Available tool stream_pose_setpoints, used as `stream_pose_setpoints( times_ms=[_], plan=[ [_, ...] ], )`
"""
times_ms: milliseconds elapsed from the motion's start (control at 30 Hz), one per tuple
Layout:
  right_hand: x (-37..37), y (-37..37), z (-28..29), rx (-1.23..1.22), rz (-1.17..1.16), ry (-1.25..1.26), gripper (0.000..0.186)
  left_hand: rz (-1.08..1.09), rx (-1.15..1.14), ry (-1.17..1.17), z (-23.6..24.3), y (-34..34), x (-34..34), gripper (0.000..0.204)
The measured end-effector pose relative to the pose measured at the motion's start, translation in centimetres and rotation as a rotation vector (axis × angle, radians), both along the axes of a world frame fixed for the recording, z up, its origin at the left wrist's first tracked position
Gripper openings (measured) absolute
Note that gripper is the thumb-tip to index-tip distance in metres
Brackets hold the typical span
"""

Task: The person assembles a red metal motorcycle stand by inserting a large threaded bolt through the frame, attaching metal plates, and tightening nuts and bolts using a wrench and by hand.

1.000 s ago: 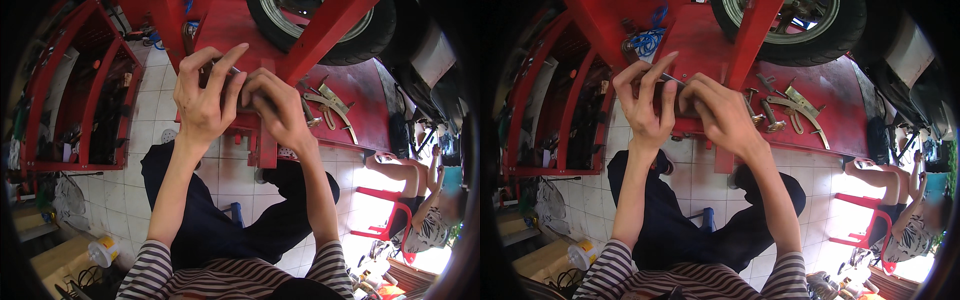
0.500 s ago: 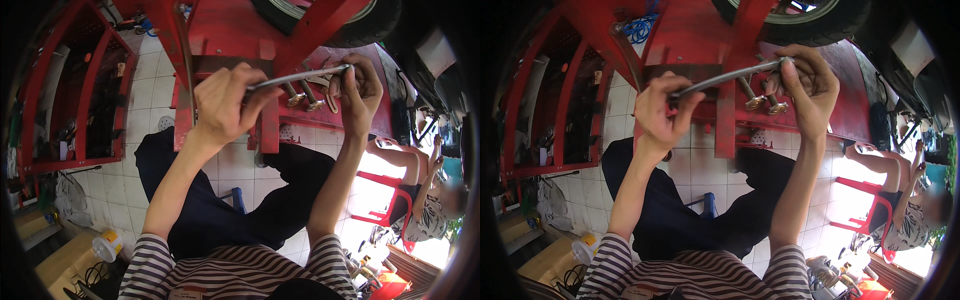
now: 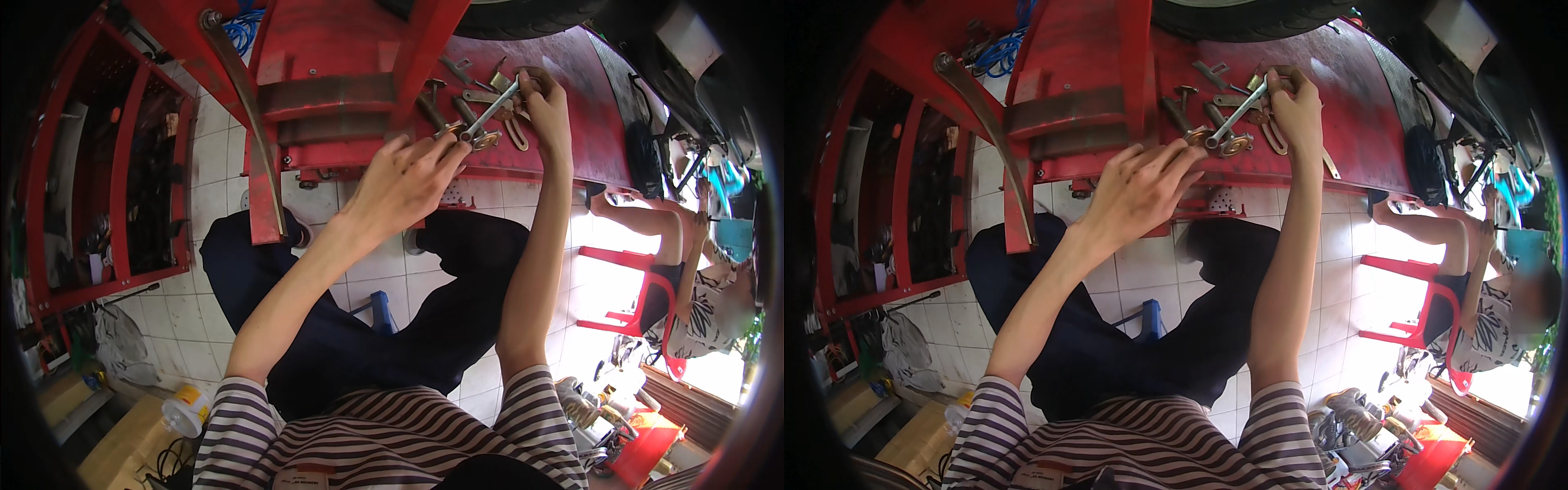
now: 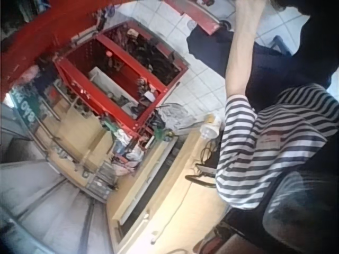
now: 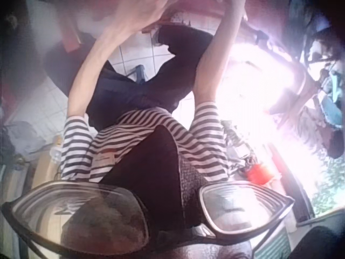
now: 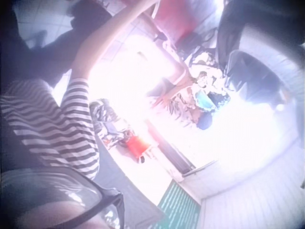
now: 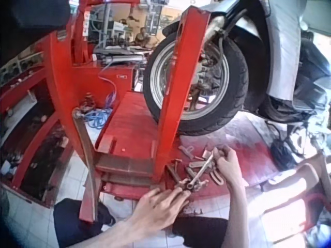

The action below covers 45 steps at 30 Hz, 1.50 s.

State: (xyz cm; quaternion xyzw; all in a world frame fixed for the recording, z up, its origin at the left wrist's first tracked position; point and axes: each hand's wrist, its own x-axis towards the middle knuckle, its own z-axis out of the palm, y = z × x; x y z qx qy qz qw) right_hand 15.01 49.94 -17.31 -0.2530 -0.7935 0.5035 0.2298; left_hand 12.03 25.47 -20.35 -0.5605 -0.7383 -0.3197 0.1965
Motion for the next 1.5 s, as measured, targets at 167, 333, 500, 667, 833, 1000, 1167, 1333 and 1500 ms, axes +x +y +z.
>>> stream_pose_setpoints(
  times_ms=[167, 333, 500, 667, 833, 1000, 1167, 1333, 1500],
  plan=[
    [-1.2, 2.0, -2.2, 0.353, -0.033, -0.234, 0.026, 0.051, 0.173, 0.049, 1.4, -0.4, -0.6, 0.020],
    [-1.2, 2.5, -3.0, 0.475, 0.028, -0.283, 0.031, 0.112, 0.594, 0.092, 3.8, -3.2, -2.4, 0.030],
    [-0.8, -2.6, 1.2, 0.680, -0.163, 0.217, 0.027, 0.357, 1.093, 0.210, 5.6, -7.3, -7.0, 0.035],
    [-0.7, -13.2, 5.0, 0.625, -0.326, 0.818, 0.030, 0.388, 0.977, -0.170, 7.3, -10.5, -9.6, 0.043],
    [-4.7, -23.0, 8.1, 0.415, 0.271, 0.584, 0.018, 0.166, 0.871, -0.492, 7.7, -10.9, -9.4, 0.042],
    [-10.1, -23.3, 10.1, 0.364, 0.451, 0.453, 0.022, 0.154, 0.929, -0.558, 8.2, -10.6, -9.0, 0.042],
    [-10.9, -24.3, 8.9, 0.372, 0.464, 0.563, 0.011, 0.122, 1.039, -0.633, 7.7, -10.2, -8.7, 0.037],
    [-10.8, -24.1, 7.9, 0.140, 0.423, 0.800, 0.013, 0.092, 1.057, -0.735, 7.3, -10.9, -8.8, 0.035],
    [-10.5, -22.6, 7.2, 0.664, 0.379, 0.589, 0.016, 0.073, 1.075, -0.787, 7.8, -11.1, -8.7, 0.032]
  ],
)
